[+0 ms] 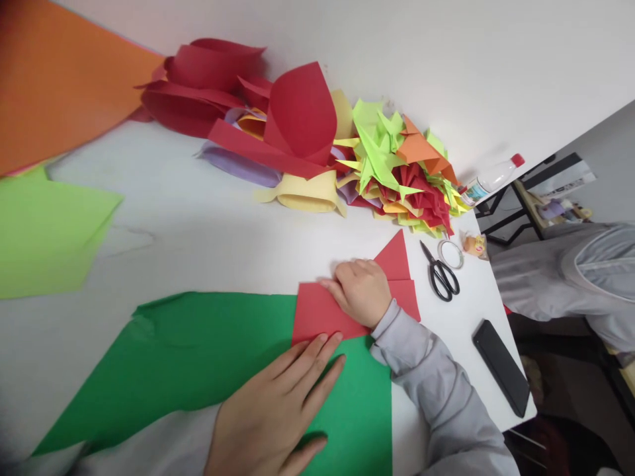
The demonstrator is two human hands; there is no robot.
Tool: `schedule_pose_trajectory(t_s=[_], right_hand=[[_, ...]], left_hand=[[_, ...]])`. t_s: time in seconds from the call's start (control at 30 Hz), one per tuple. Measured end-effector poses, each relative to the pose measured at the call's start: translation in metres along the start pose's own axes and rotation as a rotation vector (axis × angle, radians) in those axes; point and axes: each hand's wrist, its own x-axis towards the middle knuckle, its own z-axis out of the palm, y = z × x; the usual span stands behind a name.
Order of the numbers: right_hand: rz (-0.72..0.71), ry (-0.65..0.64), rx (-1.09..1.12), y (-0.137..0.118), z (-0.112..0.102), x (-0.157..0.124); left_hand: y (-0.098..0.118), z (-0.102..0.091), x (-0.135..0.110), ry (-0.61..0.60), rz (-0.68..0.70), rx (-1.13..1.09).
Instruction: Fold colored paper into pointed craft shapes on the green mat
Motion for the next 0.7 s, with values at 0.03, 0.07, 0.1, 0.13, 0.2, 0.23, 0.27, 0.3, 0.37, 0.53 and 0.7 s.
schedule_pose_trajectory(t_s=[0.03,0.07,0.1,0.13,0.2,0.23,0.27,0.3,0.37,0.53,0.7], right_hand=[[-0.007,0.024,0.021,-0.001,-0.004,-0.001],[-0.017,0.06,0.041,-0.002,-0.009,-0.002],[-0.038,0.098,0.06,-0.003,-0.015,-0.005],[-0.061,0.146,0.075,-0.006,-0.021,-0.009],[-0.15,0.187,0.093,-0.013,-0.033,-0.021],[-0.222,0.186,0.115,-0.016,-0.038,-0.029],[-0.279,0.186,0.135,-0.02,-0.041,-0.038],[-0.305,0.186,0.149,-0.023,-0.043,-0.047],[-0.312,0.147,0.156,-0.027,-0.044,-0.063],[-0.215,0.109,0.215,-0.027,-0.041,-0.079],[-0.156,0.07,0.248,-0.027,-0.041,-0.077]], left_hand=[[0.0,-0.001,0.0,-0.013,0.007,0.009],[-0.001,-0.002,0.001,-0.024,0.01,0.02],[-0.001,-0.003,0.001,-0.033,0.012,0.033],[-0.001,-0.004,0.001,-0.04,0.014,0.043],[-0.002,-0.005,0.002,-0.05,0.021,0.053],[-0.003,-0.005,0.002,-0.053,0.026,0.052],[-0.003,-0.005,0.002,-0.057,0.032,0.05],[-0.004,-0.006,0.003,-0.062,0.039,0.047],[-0.005,-0.007,0.003,-0.071,0.049,0.041],[-0.008,-0.007,0.003,-0.08,0.063,0.027],[-0.007,-0.01,0.0,-0.053,0.059,0.035]])
